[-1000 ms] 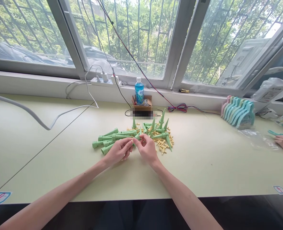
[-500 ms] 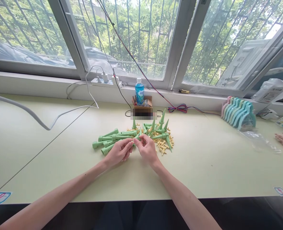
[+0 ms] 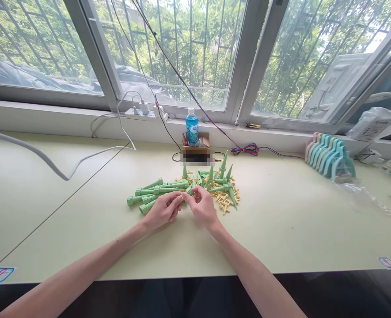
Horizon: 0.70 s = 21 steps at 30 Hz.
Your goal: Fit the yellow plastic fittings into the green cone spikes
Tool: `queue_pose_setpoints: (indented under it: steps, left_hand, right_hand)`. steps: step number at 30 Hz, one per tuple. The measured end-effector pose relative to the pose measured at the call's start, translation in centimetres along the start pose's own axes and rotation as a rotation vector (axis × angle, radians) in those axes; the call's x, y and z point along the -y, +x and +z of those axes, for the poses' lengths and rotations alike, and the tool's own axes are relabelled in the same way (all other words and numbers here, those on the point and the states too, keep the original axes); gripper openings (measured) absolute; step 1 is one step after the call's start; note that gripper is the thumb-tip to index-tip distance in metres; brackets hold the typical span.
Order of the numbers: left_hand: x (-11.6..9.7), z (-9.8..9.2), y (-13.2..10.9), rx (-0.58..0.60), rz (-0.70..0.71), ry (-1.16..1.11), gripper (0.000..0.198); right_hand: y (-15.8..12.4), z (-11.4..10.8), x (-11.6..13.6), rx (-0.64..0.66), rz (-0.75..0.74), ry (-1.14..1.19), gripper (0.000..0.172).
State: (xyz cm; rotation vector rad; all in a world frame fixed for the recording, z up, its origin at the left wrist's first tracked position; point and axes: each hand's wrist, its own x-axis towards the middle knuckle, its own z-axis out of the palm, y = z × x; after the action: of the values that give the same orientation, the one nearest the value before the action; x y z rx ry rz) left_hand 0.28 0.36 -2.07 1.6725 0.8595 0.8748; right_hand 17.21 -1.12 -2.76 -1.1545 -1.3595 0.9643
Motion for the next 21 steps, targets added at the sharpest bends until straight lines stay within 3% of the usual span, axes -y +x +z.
queue_pose_setpoints:
  steps: [21]
  left_hand:
    - [-0.44,0.32,-0.12,-0.06,-0.021,-0.007,0.04]
  right_hand:
    - [-0.05,0.03,0.55,0.059,0.059,0.045,0.041]
